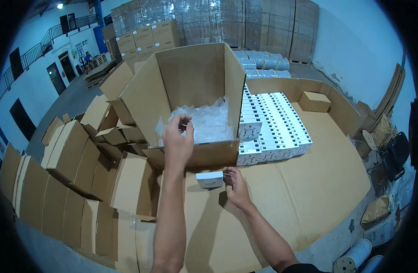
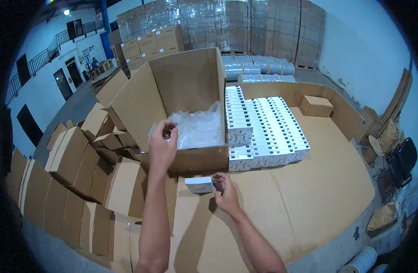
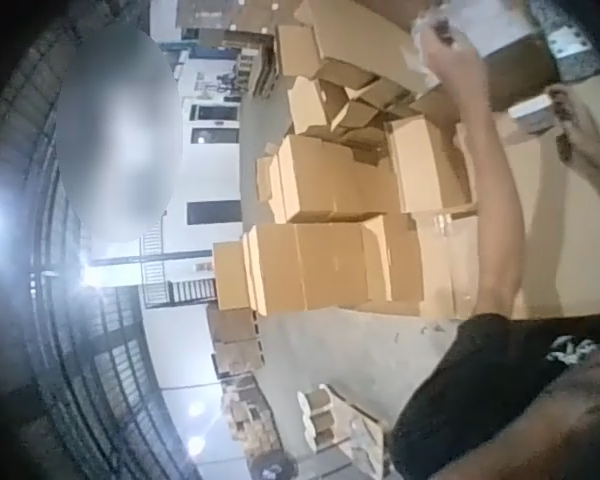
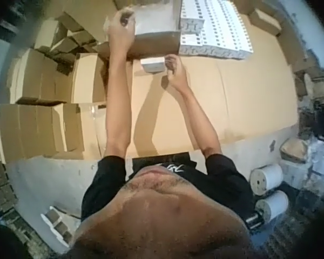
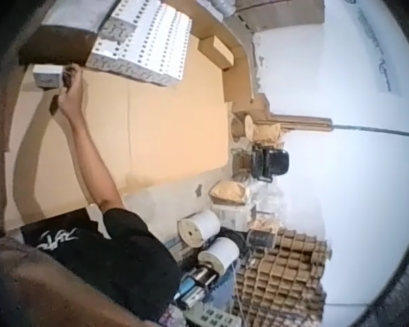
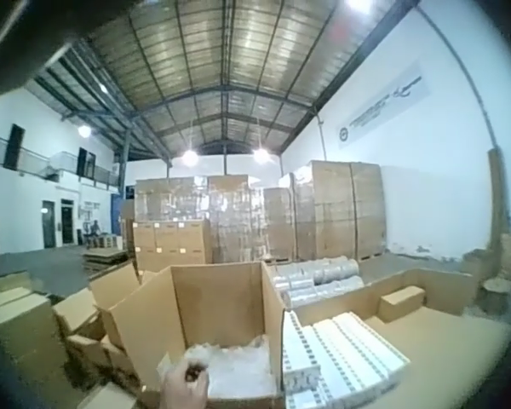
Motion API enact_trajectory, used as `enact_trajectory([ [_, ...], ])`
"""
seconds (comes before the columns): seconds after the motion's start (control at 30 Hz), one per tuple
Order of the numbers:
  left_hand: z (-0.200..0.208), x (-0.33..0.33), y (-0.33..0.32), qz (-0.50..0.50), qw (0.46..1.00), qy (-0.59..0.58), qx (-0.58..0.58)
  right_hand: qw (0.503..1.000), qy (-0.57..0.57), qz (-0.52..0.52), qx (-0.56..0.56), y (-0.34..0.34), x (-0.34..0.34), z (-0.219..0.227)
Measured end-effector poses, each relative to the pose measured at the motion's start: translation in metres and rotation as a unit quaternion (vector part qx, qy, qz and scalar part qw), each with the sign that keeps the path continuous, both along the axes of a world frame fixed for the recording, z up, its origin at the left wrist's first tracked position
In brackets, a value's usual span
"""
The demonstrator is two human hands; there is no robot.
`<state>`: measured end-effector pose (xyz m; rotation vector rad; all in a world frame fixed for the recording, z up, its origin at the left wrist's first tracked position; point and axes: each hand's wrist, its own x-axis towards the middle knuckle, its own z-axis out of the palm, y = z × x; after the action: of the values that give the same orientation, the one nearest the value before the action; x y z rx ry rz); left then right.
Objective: Packing electronic items into protective bags and placing them into cardboard shipping boxes.
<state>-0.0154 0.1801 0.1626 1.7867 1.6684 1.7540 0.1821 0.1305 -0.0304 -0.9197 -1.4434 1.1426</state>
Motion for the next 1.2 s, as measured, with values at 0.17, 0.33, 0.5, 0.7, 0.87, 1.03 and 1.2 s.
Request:
enact_trajectory([
  [0.17,0.002,-0.036,0.092,-0.062,0.973,0.137,-0.176,0.999,-0.033,-0.008,-0.025,-0.002,-0.01,-0.003],
  [0.33,0.003,-0.02,0.125,-0.045,0.835,0.457,-0.303,0.999,-0.024,-0.008,-0.027,-0.004,-0.008,0.002],
  [0.5,-0.003,-0.038,0.139,-0.09,0.767,0.454,-0.444,0.999,-0.043,-0.013,-0.022,-0.001,-0.009,0.0],
  [0.7,0.015,-0.068,0.144,0.006,0.878,0.325,-0.351,0.999,-0.037,-0.007,-0.04,-0.005,-0.009,0.008],
  [0.87,0.058,-0.094,0.105,0.023,0.955,0.226,-0.191,0.999,-0.046,-0.01,-0.026,-0.006,-0.013,0.006],
  [1.03,0.082,-0.079,0.042,-0.051,0.993,0.083,-0.064,0.998,-0.044,-0.049,0.015,-0.012,-0.006,0.0],
  [1.2,0.045,-0.047,-0.039,-0.14,0.989,-0.038,-0.027,0.991,-0.013,-0.132,0.019,-0.037,-0.001,0.001],
])
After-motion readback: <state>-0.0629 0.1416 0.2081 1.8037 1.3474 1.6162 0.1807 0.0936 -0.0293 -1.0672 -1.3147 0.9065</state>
